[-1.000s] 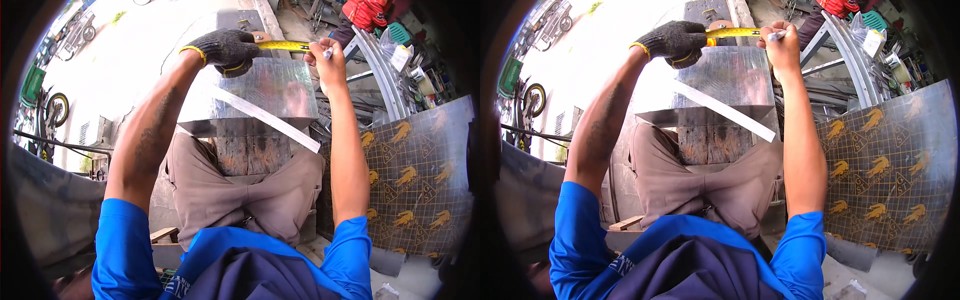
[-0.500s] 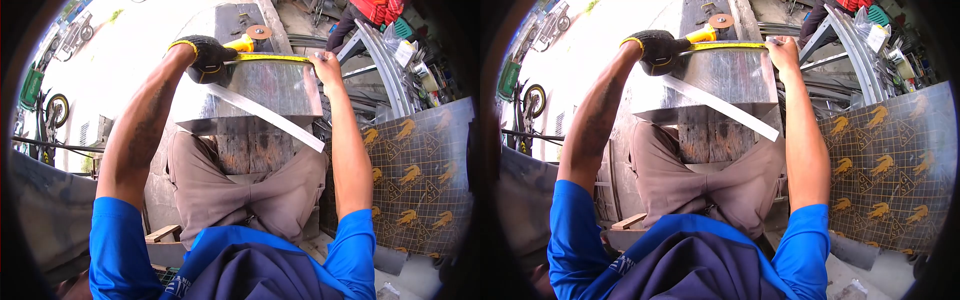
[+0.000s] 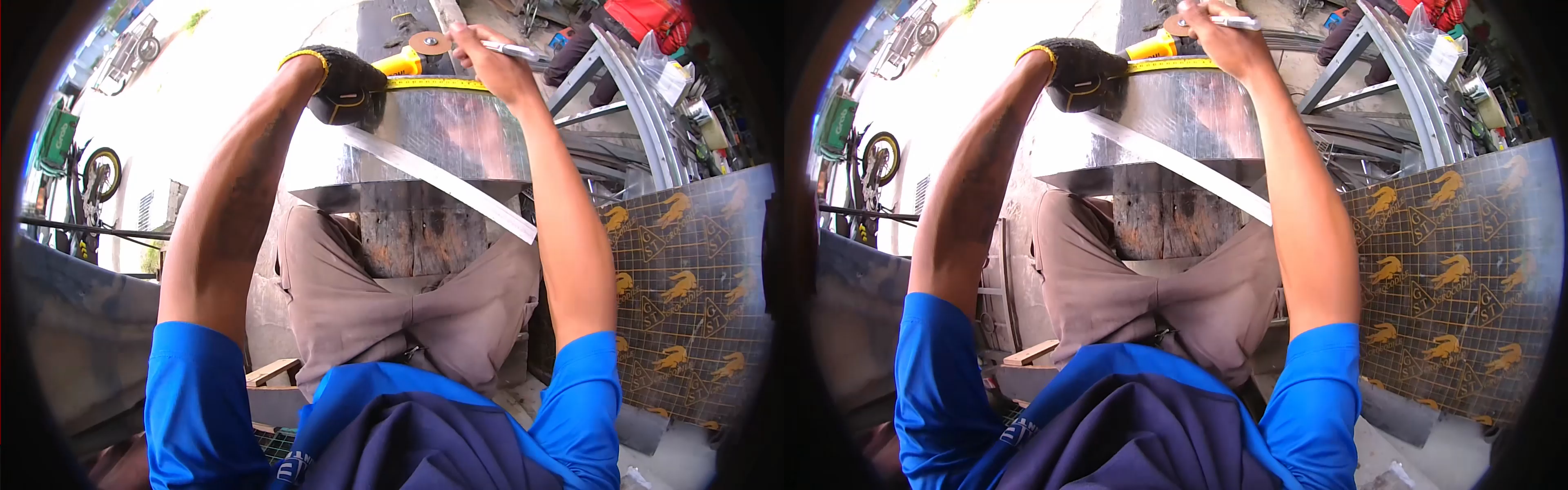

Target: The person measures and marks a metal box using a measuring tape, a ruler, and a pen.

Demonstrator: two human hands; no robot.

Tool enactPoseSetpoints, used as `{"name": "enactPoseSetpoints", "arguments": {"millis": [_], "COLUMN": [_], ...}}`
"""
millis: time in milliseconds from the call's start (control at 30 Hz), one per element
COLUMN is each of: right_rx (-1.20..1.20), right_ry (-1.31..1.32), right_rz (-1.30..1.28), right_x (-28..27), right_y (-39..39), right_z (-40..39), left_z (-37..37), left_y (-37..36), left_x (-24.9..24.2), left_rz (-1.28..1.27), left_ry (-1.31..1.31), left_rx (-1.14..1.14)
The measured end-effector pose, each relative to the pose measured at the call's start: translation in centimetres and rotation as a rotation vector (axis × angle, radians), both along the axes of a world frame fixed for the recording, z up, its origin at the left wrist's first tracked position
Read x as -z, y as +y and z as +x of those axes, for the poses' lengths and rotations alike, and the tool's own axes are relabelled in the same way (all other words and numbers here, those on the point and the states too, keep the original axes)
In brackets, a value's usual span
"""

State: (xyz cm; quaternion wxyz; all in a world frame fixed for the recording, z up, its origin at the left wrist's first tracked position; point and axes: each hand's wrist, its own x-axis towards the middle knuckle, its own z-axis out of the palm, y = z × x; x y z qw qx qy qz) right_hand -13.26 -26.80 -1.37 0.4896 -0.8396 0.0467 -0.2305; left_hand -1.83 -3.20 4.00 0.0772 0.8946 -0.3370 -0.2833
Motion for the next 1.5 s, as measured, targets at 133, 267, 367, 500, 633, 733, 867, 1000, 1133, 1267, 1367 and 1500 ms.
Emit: {"name": "enactPoseSetpoints", "arguments": {"millis": [133, 267, 367, 500, 633, 733, 867, 1000, 1133, 1267, 1367, 1500], "right_rx": [-0.08, 0.055, 0.105, 0.3, 0.298, 0.293, 0.29, 0.285, 0.28, 0.284, 0.287, 0.288], "right_ry": [0.063, 0.028, 0.009, 0.078, 0.052, 0.058, 0.029, -0.012, 0.067, 0.06, 0.043, 0.062], "right_rz": [0.093, -0.004, -0.008, -0.015, -0.122, -0.124, -0.126, -0.153, -0.132, -0.134, -0.119, -0.129], "right_x": [1.3, 2.9, 2.9, 3.1, 3.2, 3.0, 3.3, 3.5, 2.9, 3.1, 3.3, 3.6], "right_y": [0.9, 0.8, 0.5, 0.4, 0.3, 0.4, 0.5, 0.3, 0.5, 0.5, 0.4, 0.1], "right_z": [1.8, 2.5, 1.7, 2.3, 2.3, 2.2, 2.3, 2.4, 2.0, 2.1, 2.2, 2.5], "left_z": [-0.1, 0.8, 0.3, -0.3, -0.3, -0.2, -0.4, -0.1, -0.4, -0.4, 0.2, 0.4], "left_y": [-0.3, -1.3, -1.4, -1.4, -1.7, -1.5, -1.5, -1.7, -1.9, -2.0, -2.2, -2.0], "left_x": [-0.1, 1.7, 1.2, 1.0, 0.6, 1.4, 0.9, 1.1, 0.7, 0.7, 1.0, 1.5], "left_rz": [0.037, 0.159, 0.145, 0.184, 0.147, 0.122, 0.14, 0.172, 0.19, 0.193, 0.205, 0.175], "left_ry": [-0.032, -0.205, -0.148, -0.279, -0.205, -0.219, -0.232, -0.282, -0.278, -0.296, -0.242, -0.218], "left_rx": [-0.005, -0.043, -0.052, 0.002, -0.047, -0.061, -0.022, 0.006, -0.011, 0.01, -0.021, -0.046]}}
